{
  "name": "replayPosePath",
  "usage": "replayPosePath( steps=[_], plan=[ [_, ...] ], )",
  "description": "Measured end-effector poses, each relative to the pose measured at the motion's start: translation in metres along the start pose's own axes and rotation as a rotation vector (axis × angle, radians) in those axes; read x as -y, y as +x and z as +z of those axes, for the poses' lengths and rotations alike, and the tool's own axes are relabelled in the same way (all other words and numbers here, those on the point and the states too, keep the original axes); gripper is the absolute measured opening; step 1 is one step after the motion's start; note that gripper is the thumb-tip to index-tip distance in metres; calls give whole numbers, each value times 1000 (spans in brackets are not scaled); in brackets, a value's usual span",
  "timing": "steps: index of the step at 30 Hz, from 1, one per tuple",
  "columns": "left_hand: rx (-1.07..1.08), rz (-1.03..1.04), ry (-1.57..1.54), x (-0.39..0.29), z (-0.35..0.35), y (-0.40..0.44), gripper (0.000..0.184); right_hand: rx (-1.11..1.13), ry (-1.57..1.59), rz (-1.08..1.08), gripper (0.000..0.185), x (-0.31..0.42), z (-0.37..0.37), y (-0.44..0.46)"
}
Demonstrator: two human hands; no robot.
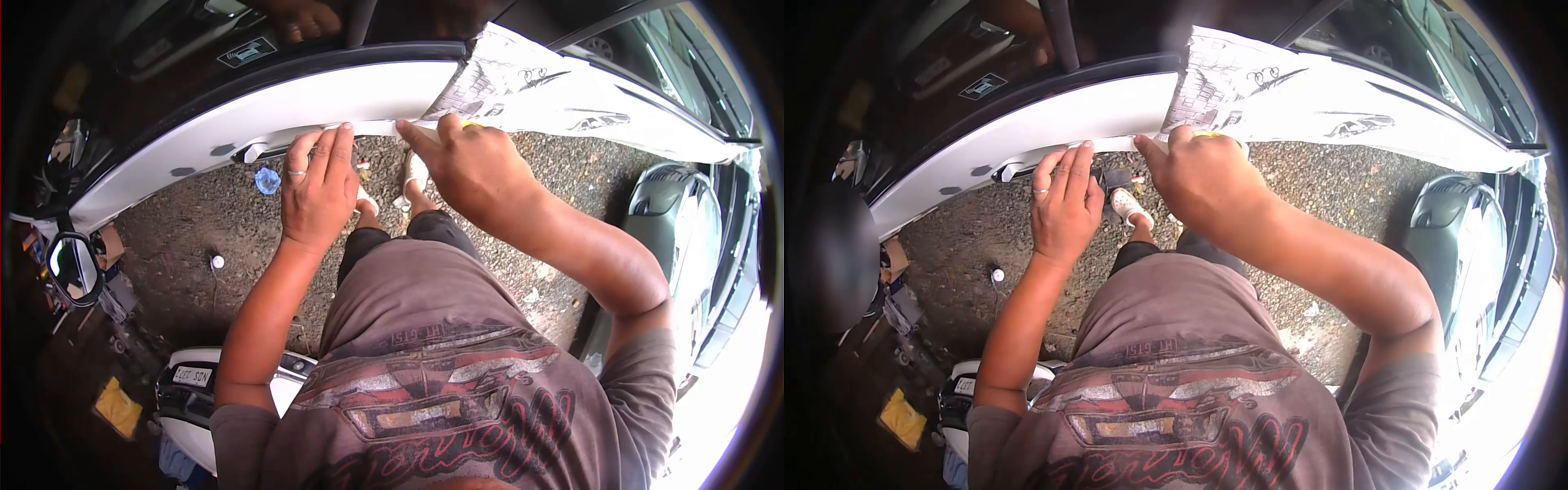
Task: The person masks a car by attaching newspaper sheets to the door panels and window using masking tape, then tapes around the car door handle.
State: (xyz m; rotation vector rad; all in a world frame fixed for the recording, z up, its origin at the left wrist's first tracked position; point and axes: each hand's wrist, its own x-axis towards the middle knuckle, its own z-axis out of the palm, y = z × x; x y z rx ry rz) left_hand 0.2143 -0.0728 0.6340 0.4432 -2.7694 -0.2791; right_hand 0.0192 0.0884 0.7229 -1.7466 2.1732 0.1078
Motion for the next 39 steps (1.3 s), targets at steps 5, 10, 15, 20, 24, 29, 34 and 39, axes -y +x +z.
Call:
replayPosePath(
  steps=[5, 10, 15, 20, 24, 29, 34, 39],
  plan=[
    [7, 34, -41, 6, 0, -2, 60, 3, -19, -5, 63, 7, -6, -6],
    [11, 24, -51, 3, -3, 0, 60, -32, 14, 10, 59, 15, -13, -12],
    [-4, 12, -62, 5, -3, 1, 59, -35, -50, -65, 66, 19, -32, -15],
    [24, 36, -50, 5, -3, -1, 63, -57, -33, -13, 55, 15, -20, -9],
    [37, 44, -46, 10, 0, -6, 69, -97, -30, -25, 55, 15, -19, -12],
    [-2, 93, -90, 24, 7, -10, 72, -134, -84, -74, 55, 22, -31, -15],
    [-10, 86, -102, 24, 7, -12, 68, -130, -138, -84, 56, 23, -34, -12],
    [-12, 102, -64, 21, 4, -10, 66, -27, -223, -63, 59, 18, -28, -3]
  ],
)
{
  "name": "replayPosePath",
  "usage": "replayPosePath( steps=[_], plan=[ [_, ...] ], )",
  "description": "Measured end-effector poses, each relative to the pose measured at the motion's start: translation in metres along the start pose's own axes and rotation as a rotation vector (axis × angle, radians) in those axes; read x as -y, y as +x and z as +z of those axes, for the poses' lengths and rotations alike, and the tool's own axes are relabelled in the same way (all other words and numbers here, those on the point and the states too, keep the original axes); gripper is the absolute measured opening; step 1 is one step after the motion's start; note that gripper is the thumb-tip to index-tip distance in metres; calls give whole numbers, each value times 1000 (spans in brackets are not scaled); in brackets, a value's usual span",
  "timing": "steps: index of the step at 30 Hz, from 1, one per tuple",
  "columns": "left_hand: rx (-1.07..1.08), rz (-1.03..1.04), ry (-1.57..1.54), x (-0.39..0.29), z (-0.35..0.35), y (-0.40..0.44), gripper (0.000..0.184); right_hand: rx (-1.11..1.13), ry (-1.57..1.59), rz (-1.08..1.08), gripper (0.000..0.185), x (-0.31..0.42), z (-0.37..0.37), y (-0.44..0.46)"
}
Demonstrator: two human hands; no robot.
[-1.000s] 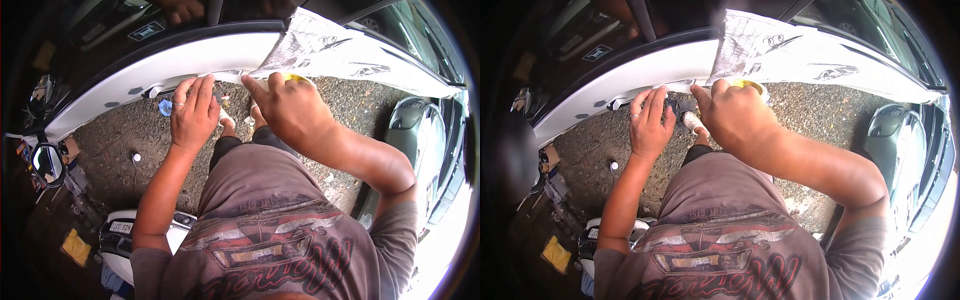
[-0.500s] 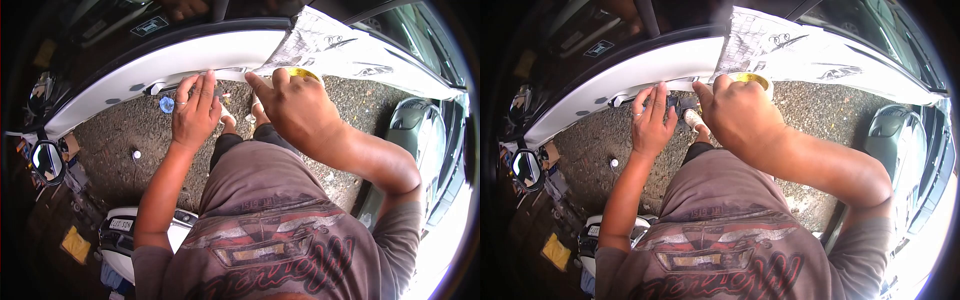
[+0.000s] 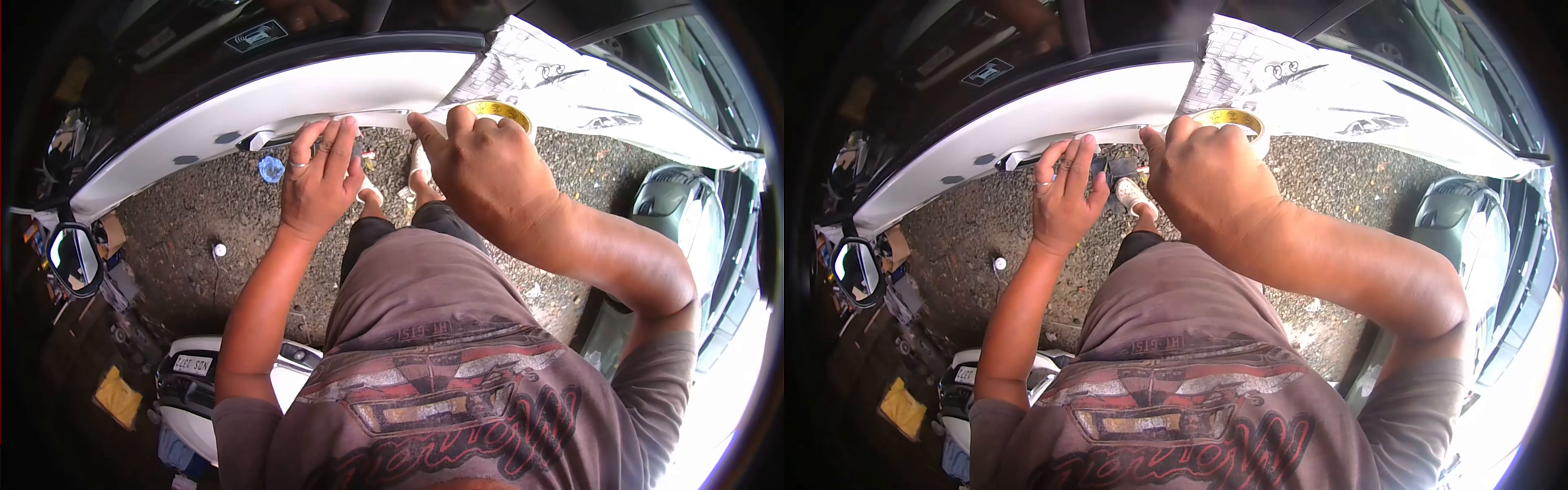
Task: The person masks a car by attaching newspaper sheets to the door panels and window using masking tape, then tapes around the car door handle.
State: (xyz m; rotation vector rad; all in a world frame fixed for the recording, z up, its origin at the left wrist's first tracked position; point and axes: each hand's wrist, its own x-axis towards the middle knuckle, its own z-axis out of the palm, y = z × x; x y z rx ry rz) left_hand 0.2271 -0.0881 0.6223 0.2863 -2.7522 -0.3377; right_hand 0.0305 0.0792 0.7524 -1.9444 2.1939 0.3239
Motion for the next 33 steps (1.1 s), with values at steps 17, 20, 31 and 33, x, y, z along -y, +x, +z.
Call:
replayPosePath(
  steps=[17, 20, 31, 33],
  plan=[
    [-73, -142, -26, -12, 3, 3, 61, 124, 32, 21, 67, 5, 2, 11],
    [-66, -178, -9, -17, 0, 4, 56, 110, 34, 25, 70, 5, 6, 10],
    [-60, -116, 11, -17, 0, 6, 57, 186, 8, -5, 75, 3, 0, 14],
    [-65, -102, 7, -20, 1, 7, 56, 171, -4, 11, 74, 4, 1, 15]
  ],
)
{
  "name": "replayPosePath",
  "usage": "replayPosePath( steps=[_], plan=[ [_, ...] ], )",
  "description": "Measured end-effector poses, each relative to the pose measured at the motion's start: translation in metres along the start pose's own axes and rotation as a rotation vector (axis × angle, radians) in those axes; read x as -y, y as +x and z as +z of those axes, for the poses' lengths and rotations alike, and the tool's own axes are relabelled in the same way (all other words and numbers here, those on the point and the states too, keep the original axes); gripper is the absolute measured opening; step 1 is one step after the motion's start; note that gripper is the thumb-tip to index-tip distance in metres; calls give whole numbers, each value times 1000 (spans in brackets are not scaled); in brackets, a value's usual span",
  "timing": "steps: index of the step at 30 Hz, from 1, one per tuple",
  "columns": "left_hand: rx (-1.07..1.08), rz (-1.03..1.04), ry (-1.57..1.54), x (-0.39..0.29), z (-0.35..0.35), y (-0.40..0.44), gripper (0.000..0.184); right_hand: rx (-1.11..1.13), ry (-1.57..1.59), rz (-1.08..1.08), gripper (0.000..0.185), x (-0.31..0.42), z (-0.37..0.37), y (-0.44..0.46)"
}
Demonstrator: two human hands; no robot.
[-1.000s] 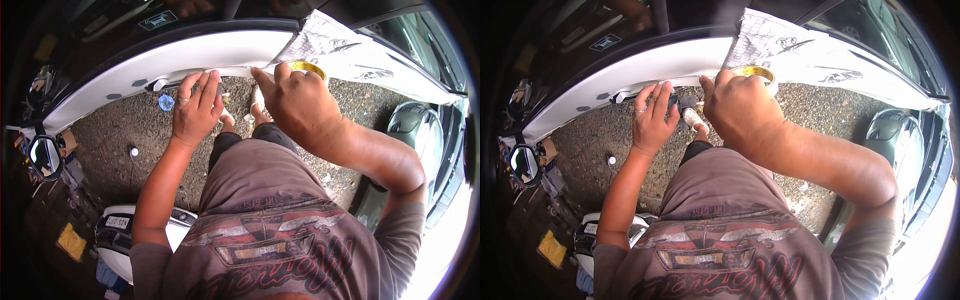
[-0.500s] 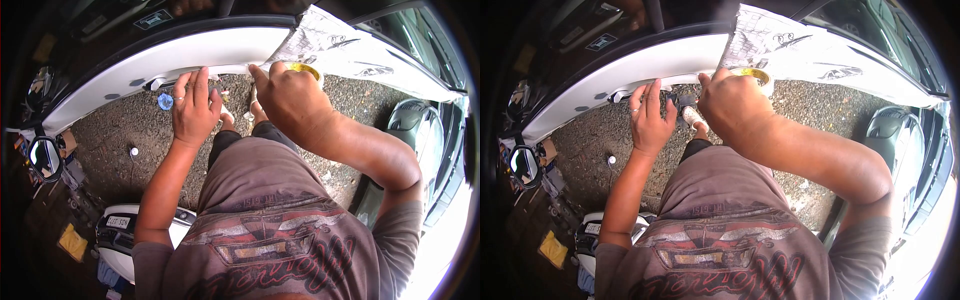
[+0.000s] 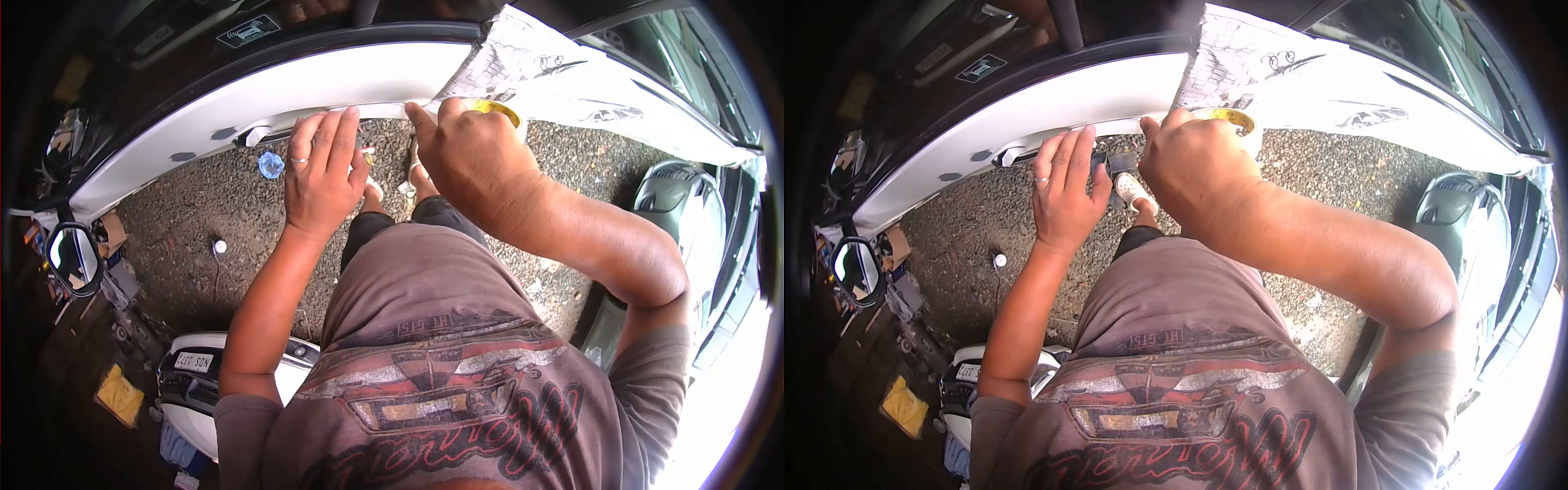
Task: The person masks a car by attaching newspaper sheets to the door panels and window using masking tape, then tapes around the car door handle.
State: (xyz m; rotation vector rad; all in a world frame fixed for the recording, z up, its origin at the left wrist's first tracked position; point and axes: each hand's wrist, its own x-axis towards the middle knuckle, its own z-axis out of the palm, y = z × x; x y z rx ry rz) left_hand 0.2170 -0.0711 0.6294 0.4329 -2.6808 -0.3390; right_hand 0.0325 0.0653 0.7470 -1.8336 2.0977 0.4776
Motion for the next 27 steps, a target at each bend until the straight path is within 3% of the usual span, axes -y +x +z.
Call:
replayPosePath(
  steps=[7, 27],
  plan=[
    [37, 13, 95, 1, 2, 3, 55, -16, -27, 10, 71, 2, 1, 0],
    [32, 19, -41, 9, 0, 6, 53, -91, 52, -10, 60, 2, -1, -12]
  ],
)
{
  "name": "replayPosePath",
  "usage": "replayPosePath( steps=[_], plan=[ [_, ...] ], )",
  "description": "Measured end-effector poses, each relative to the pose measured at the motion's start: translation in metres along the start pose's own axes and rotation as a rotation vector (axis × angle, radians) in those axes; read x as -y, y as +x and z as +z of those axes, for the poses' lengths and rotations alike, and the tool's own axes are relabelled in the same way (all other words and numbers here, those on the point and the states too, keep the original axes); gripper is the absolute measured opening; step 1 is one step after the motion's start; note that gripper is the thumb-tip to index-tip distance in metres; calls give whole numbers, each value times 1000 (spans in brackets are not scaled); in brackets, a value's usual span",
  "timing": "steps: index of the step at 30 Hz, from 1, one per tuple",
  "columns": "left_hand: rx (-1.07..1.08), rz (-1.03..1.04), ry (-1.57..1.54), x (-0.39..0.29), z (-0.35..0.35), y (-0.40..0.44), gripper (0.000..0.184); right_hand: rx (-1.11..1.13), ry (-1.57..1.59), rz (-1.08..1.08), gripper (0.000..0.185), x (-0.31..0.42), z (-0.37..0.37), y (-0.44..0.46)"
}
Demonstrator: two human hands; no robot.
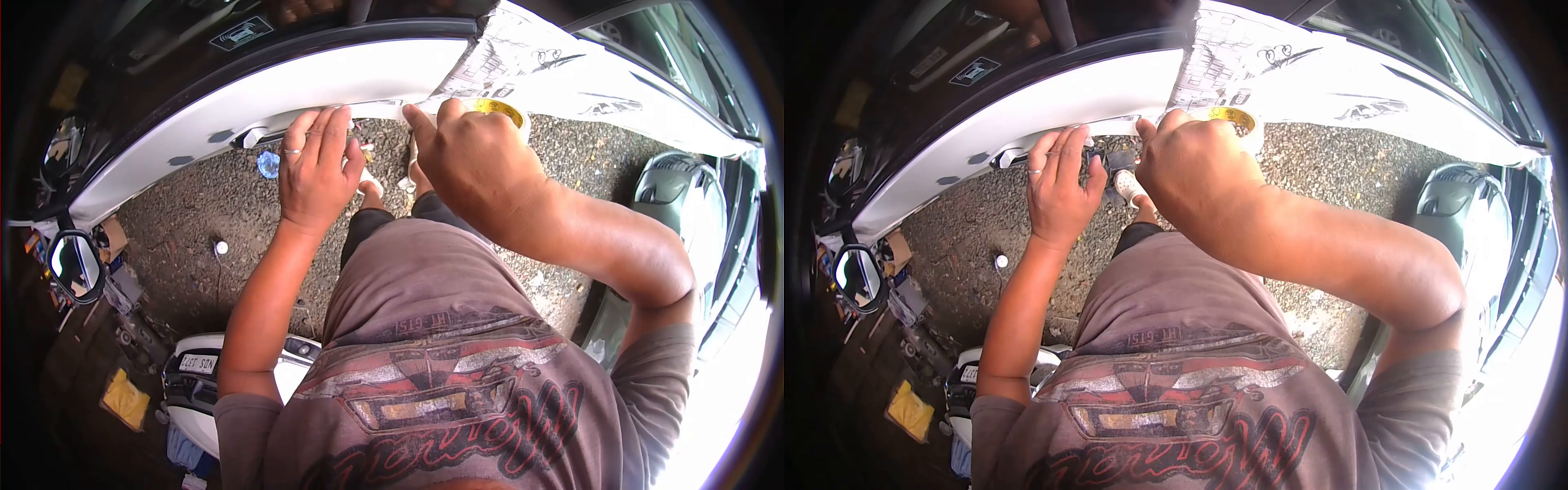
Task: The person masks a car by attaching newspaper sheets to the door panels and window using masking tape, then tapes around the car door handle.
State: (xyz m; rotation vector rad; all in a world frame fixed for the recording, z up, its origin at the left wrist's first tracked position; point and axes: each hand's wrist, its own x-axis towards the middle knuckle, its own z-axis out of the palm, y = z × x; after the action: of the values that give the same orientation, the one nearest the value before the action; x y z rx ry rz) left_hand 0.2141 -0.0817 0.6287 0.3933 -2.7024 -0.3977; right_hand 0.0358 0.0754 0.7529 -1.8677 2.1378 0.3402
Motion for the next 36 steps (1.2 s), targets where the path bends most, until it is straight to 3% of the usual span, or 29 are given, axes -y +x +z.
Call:
replayPosePath(
  steps=[30, 36],
  plan=[
    [31, 5, 69, -5, -3, 4, 50, 37, -111, -65, 70, -3, 8, 12],
    [5, -30, 24, -8, 1, 2, 51, -2, -113, -48, 63, 0, 13, 12]
  ],
)
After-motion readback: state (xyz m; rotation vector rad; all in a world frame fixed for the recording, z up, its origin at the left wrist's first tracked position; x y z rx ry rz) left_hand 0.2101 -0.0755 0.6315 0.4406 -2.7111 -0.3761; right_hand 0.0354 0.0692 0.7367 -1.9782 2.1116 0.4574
